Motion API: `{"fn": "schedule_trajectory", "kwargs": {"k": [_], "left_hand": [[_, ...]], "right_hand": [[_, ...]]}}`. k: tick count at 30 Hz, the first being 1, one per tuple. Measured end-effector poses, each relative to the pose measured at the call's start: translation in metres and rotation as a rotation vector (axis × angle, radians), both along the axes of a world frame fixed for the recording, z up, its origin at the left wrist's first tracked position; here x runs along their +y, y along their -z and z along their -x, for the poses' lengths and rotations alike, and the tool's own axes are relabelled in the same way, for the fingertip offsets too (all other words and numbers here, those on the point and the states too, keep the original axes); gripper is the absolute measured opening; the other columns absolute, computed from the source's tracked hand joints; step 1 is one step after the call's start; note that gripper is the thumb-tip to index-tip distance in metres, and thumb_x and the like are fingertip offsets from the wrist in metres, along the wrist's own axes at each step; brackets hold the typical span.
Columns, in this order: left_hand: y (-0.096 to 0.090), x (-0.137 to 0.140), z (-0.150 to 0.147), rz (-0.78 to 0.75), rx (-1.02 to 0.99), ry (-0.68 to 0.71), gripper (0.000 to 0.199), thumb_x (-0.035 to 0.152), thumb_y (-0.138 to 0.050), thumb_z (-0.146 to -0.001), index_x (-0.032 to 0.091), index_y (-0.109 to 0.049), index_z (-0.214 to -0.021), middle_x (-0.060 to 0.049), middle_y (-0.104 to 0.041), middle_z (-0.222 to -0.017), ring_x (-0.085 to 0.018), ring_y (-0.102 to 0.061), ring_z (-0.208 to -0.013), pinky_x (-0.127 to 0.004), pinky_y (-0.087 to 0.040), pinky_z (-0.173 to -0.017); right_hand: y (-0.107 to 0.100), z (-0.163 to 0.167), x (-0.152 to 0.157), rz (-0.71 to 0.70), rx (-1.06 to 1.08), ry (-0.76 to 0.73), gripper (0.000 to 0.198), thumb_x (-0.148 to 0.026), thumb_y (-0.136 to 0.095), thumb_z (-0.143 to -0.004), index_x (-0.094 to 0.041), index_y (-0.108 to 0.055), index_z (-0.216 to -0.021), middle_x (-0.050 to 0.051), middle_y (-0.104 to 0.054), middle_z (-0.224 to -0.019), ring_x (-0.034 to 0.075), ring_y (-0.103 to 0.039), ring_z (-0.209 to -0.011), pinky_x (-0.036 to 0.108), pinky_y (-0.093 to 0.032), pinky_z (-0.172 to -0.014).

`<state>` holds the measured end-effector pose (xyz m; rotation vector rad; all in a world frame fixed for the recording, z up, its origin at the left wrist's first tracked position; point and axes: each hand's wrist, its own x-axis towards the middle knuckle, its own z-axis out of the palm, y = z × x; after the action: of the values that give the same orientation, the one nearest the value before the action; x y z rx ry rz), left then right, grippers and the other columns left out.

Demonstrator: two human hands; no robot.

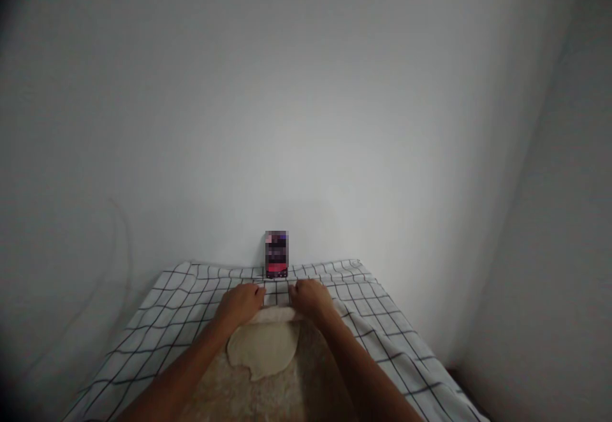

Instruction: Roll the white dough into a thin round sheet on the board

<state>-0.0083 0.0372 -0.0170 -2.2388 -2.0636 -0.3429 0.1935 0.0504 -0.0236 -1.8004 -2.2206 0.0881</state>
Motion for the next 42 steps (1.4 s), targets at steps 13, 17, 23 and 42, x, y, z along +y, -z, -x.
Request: {"fn": "schedule_trajectory", "kwargs": {"k": [13, 17, 23, 42], "left_hand": [[0.02, -0.077, 0.003, -0.245, 0.045, 0.205, 0.038, 0.016, -0.038, -0.099, 0.016, -0.073, -0.114, -0.014, -0.073, -0.126, -0.029, -0.066, -0.118, -0.045, -0.049, -0.105], [0.042, -0.088, 0.009, -0.455, 0.066, 0.261, 0.039, 0.02, -0.039, -0.101, 0.015, -0.071, -0.124, -0.013, -0.07, -0.133, -0.032, -0.061, -0.129, -0.054, -0.044, -0.112], [0.065, -0.105, 0.014, -0.569, -0.026, 0.283, 0.042, 0.029, -0.039, -0.103, 0.016, -0.067, -0.131, -0.012, -0.071, -0.133, -0.03, -0.064, -0.127, -0.054, -0.049, -0.111], [0.026, -0.19, 0.022, -0.084, -0.176, 0.281, 0.051, 0.036, -0.034, -0.104, 0.021, -0.052, -0.15, -0.007, -0.051, -0.157, -0.026, -0.041, -0.149, -0.056, -0.026, -0.126]], "right_hand": [[0.014, -0.004, -0.084, -0.169, 0.017, -0.057, 0.041, -0.031, -0.032, -0.106, -0.018, -0.069, -0.119, 0.016, -0.07, -0.128, 0.028, -0.064, -0.12, 0.04, -0.046, -0.1], [0.021, -0.007, -0.105, -0.206, 0.072, -0.106, 0.044, -0.032, -0.031, -0.107, -0.019, -0.071, -0.12, 0.013, -0.068, -0.135, 0.027, -0.06, -0.129, 0.04, -0.042, -0.108], [0.029, -0.012, -0.13, -0.173, 0.074, -0.08, 0.046, -0.039, -0.032, -0.107, -0.024, -0.065, -0.136, 0.01, -0.058, -0.149, 0.029, -0.051, -0.141, 0.048, -0.035, -0.117], [0.026, -0.024, -0.18, -0.17, 0.199, -0.192, 0.028, -0.043, -0.063, -0.094, -0.024, -0.069, -0.114, 0.007, -0.073, -0.118, 0.026, -0.064, -0.114, 0.036, -0.042, -0.1]]}}
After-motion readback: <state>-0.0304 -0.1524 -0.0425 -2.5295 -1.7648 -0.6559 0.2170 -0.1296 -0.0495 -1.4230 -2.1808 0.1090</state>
